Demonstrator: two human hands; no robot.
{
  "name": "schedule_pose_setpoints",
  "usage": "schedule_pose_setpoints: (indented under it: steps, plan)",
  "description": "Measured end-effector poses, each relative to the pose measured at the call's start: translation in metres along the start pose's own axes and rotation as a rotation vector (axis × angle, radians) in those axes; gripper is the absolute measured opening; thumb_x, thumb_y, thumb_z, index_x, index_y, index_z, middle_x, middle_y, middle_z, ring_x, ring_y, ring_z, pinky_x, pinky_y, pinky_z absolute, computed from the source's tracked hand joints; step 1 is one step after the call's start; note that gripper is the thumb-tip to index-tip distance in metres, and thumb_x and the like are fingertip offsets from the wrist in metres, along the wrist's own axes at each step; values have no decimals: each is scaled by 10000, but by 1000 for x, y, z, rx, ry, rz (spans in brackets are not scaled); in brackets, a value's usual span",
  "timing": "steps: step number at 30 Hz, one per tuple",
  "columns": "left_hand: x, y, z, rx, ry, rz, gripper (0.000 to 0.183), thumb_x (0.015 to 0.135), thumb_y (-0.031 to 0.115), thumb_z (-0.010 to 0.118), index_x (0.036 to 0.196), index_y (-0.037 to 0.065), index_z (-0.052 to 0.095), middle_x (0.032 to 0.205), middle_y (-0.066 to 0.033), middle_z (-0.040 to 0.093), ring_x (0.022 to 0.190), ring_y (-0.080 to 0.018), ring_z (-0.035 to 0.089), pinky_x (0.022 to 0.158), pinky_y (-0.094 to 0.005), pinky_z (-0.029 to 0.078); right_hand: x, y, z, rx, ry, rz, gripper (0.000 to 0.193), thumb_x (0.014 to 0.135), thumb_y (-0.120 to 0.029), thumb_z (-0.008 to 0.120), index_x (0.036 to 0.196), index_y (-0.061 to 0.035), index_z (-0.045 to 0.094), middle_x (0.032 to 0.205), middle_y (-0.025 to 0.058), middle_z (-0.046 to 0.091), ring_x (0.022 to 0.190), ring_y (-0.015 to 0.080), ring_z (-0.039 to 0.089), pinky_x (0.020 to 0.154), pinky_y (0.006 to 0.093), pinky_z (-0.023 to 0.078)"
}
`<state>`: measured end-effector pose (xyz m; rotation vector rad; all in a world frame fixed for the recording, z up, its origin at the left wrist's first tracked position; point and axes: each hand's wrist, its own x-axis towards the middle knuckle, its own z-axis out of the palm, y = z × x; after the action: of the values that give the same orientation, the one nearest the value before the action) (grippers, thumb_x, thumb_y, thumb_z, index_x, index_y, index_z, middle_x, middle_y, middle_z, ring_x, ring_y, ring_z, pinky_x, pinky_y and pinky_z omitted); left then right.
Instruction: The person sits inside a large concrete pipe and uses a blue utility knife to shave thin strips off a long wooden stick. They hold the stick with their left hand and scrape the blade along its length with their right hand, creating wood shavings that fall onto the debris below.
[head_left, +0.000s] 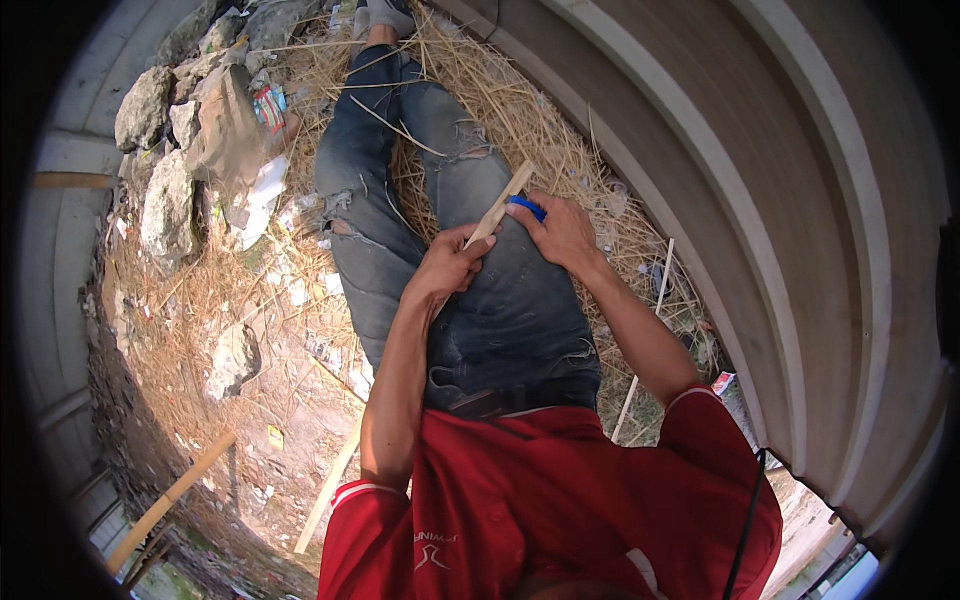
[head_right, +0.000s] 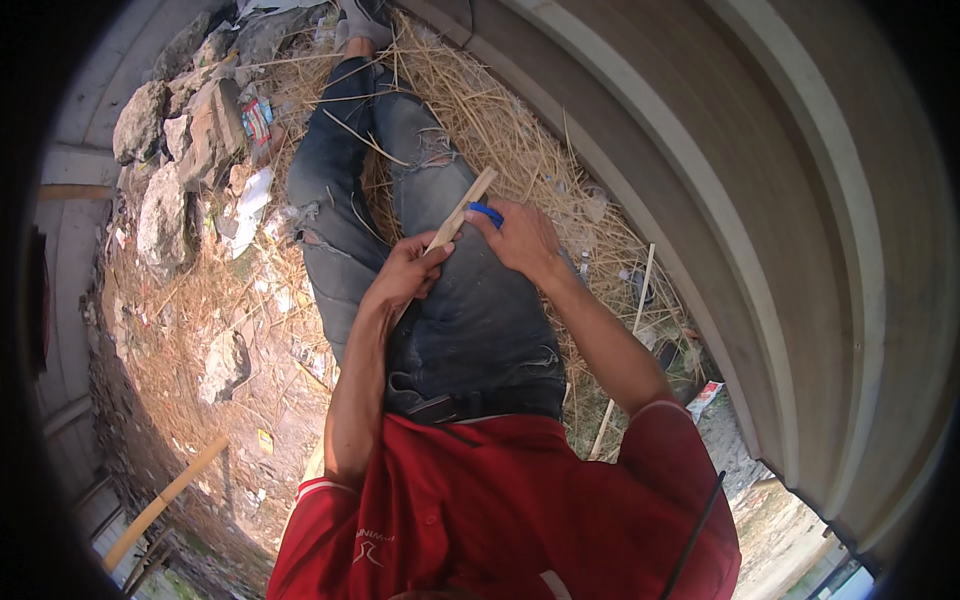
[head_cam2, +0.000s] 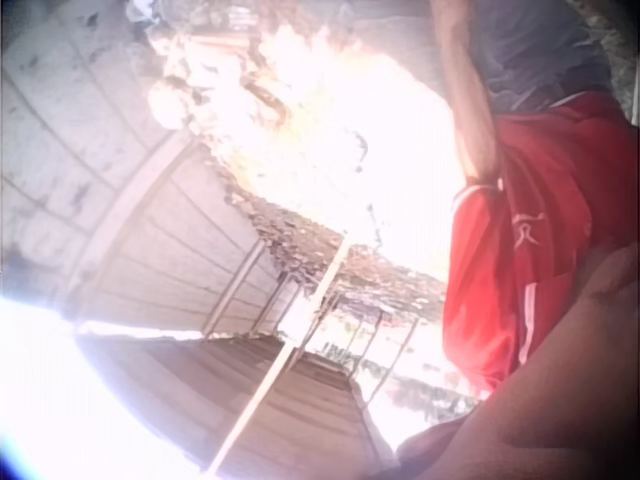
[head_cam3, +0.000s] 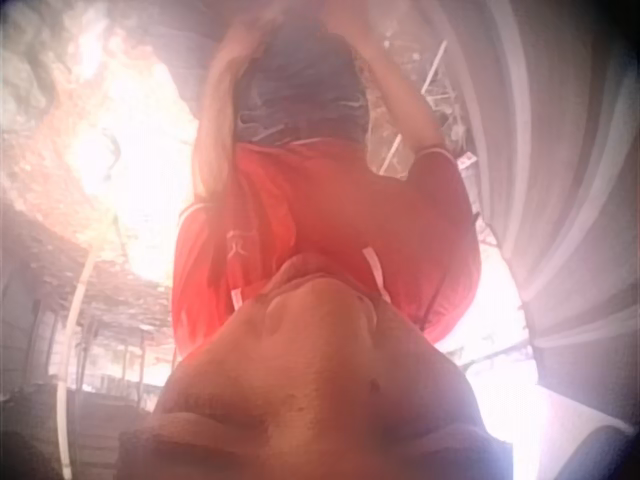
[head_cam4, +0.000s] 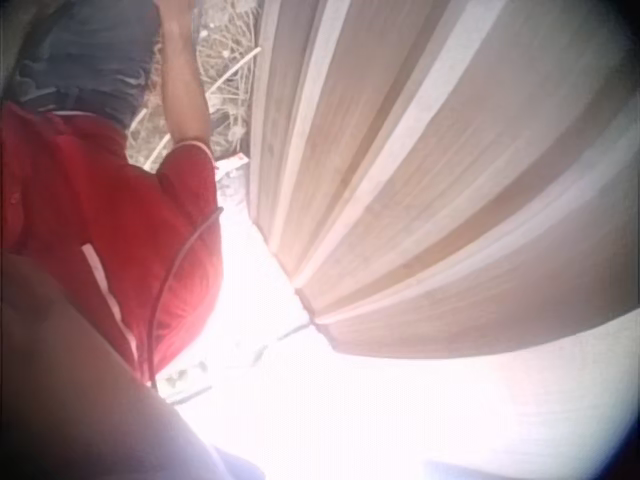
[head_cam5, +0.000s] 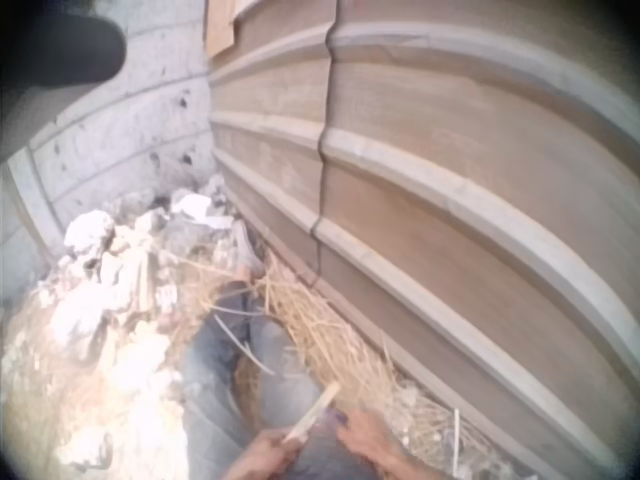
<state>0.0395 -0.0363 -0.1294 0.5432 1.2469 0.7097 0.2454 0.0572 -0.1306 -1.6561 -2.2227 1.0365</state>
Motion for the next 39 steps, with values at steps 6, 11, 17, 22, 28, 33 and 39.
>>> schedule_pose_setpoints:
  steps: [6, 11, 17, 22, 28, 33, 39]
  plan:
    - [-21, -8, 1, 112, -32, 21, 352, 1027, 229, 677, 1350, 89, 677, 668, 72, 447, 497, -24, 349, 439, -225, 267, 62, 93, -54, 98, 403, 165, 534, 1018, -505, 567, 1013, 9, 713, 757, 242, 677, 750, 406, 675, 730, 498, 495]
    - [-10, -5, 0, -16, -38, -26, 368, 1024, 246, 686, 1360, 97, 671, 667, 72, 446, 504, -24, 358, 441, -225, 269, 13, 19, -39, 113, 184, -71, 466, 1015, -450, 601, 1030, 7, 693, 694, 217, 655, 665, 401, 647, 667, 490, 480]
    - [-5, -7, -5, -64, -86, -48, 365, 1029, 251, 679, 1365, 108, 662, 655, 84, 430, 494, -25, 332, 443, -225, 258, -27, -10, -1, -40, -6, -254, 389, 980, -446, 647, 1044, -72, 734, 692, 222, 676, 721, 440, 692, 679, 508, 536]
    - [-5, -7, -5, -71, -97, -57, 351, 1032, 238, 674, 1357, 108, 665, 637, 93, 407, 490, -26, 328, 433, -234, 252, -28, -19, -4, -61, -68, -192, 397, 992, -448, 622, 1086, -76, 729, 717, 227, 690, 749, 455, 697, 725, 547, 544]
    - [-4, -3, 4, -8, 4, -30, 359, 1025, 256, 685, 1353, 110, 667, 622, 109, 361, 490, -23, 311, 449, -227, 235, 29, 29, -21, -142, 182, -35, 501, 1028, -504, 531, 987, -36, 708, 822, 282, 694, 874, 492, 684, 773, 571, 518]
    - [-12, 2, -2, -2, -40, -30, 382, 1021, 239, 692, 1373, 96, 660, 645, 89, 410, 496, -22, 328, 444, -223, 254, 59, 100, -60, -20, 375, 156, 545, 1021, -519, 554, 920, -1, 691, 801, 257, 681, 798, 450, 669, 739, 529, 492]
    - [-11, -3, -1, -35, -41, -56, 372, 1023, 242, 692, 1363, 93, 669, 657, 84, 435, 503, -16, 338, 442, -222, 261, 27, 57, -39, 275, 268, 77, 487, 1013, -458, 627, 931, 22, 651, 684, 163, 588, 661, 296, 601, 678, 444, 473]
